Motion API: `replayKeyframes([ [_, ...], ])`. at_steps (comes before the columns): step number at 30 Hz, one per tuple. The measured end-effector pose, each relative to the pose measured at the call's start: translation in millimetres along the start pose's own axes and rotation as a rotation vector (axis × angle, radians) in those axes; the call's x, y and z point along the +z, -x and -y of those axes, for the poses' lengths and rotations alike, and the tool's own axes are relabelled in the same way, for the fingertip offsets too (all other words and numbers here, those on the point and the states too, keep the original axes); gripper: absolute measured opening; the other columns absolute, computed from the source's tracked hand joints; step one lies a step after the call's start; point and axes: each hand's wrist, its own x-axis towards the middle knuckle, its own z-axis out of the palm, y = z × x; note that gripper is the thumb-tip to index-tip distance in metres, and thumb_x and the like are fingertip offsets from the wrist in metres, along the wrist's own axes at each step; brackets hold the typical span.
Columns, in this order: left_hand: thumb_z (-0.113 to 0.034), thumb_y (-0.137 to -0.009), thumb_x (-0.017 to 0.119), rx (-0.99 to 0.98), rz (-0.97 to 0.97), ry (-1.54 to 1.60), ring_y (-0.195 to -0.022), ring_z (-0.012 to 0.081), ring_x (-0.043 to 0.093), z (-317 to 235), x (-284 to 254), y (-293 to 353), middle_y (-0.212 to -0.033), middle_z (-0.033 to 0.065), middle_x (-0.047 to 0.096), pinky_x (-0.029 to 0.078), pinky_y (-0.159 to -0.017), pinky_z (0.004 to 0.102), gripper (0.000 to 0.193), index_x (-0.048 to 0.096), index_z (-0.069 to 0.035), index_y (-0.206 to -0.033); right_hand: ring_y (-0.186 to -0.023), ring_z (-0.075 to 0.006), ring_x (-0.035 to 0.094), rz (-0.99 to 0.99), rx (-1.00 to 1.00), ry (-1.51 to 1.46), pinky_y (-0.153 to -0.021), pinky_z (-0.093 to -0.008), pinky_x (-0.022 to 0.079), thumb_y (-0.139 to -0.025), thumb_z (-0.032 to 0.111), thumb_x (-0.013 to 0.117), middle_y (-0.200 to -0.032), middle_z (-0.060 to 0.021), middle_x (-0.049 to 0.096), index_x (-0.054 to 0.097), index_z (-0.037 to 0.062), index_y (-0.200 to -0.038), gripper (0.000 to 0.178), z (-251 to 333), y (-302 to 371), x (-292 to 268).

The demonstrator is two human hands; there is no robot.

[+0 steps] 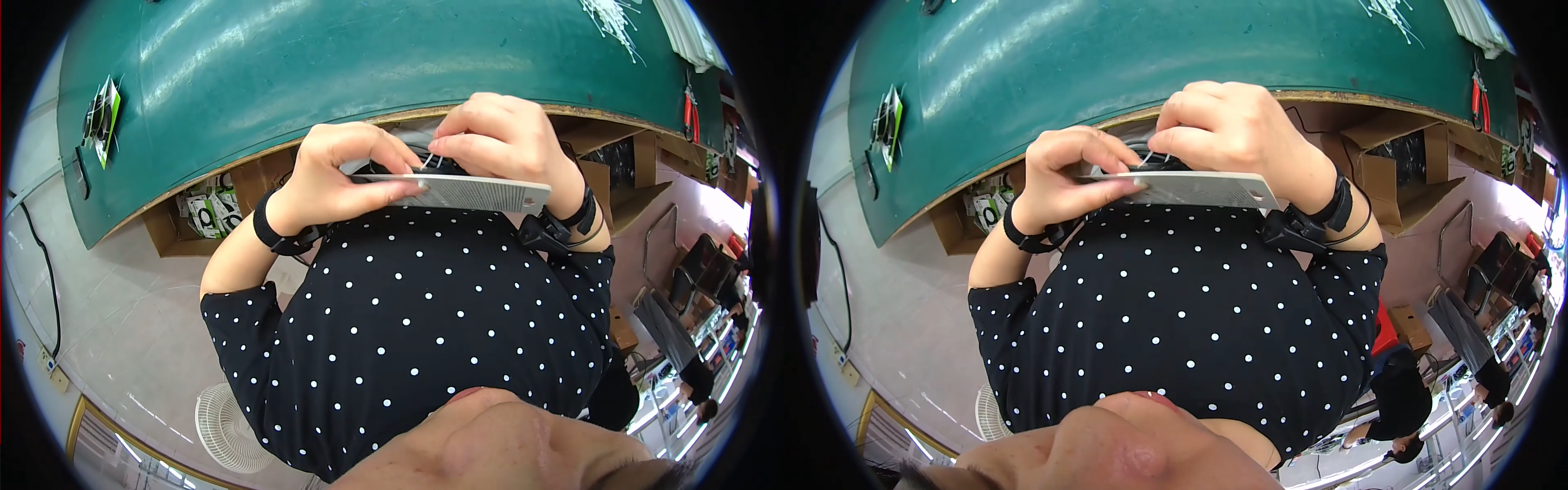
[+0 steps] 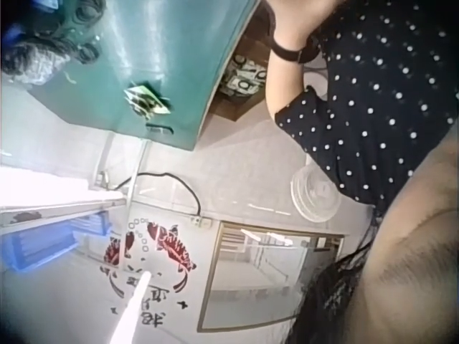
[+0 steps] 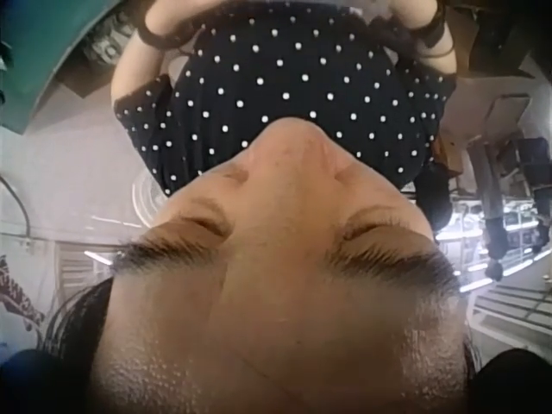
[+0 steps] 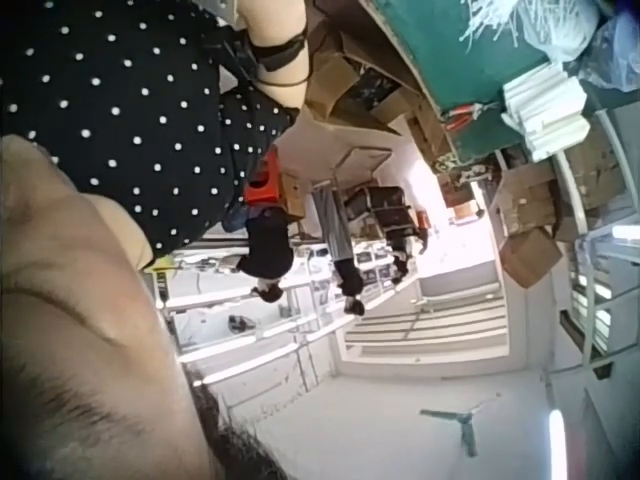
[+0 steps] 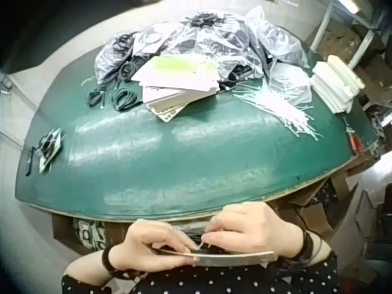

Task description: The person attaches a cable to a cardboard backing by threading a zip tie through the card, then trims the excess tie with shears. After setting the finished product aside, they pick up another cable and card to repeat the process.

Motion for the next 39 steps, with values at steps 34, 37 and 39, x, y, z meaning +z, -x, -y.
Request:
replayKeyframes([
  [34,0.004,-0.071,0.077,-0.514,-0.088,0.524,-0.078,0.0158,0.066,13,4,6,-0.087,0.0146,0.069,0.054,-0.07,0.0258,0.016,0.063,0.0,-0.078,-0.069,-0.0227,0.055,0.312,0.309,0.024,-0.058,-0.0313,0.047,-0.064,0.017,0.07,-0.076,-0.0074,0.052,0.058,0.0071,-0.083,0.024,18,16,0],
  [37,0.003,-0.071,0.077,-0.629,-0.15,0.554,-0.077,0.0156,0.067,12,1,-1,-0.086,0.0137,0.069,0.054,-0.07,0.0264,0.017,0.062,-0.001,-0.077,-0.072,-0.0188,0.057,0.258,0.489,-0.222,-0.061,-0.0284,0.047,-0.07,0.015,0.071,-0.081,-0.0063,0.056,0.059,0.0057,-0.09,0.025,-6,27,7],
  [39,0.003,-0.071,0.077,-0.676,-0.193,0.563,-0.076,0.0156,0.067,12,-1,-4,-0.085,0.0132,0.069,0.055,-0.069,0.0267,0.017,0.061,-0.001,-0.077,-0.074,-0.0169,0.057,0.233,0.562,-0.342,-0.062,-0.0269,0.047,-0.073,0.014,0.071,-0.083,-0.0058,0.058,0.06,0.005,-0.094,0.025,-22,40,14],
])
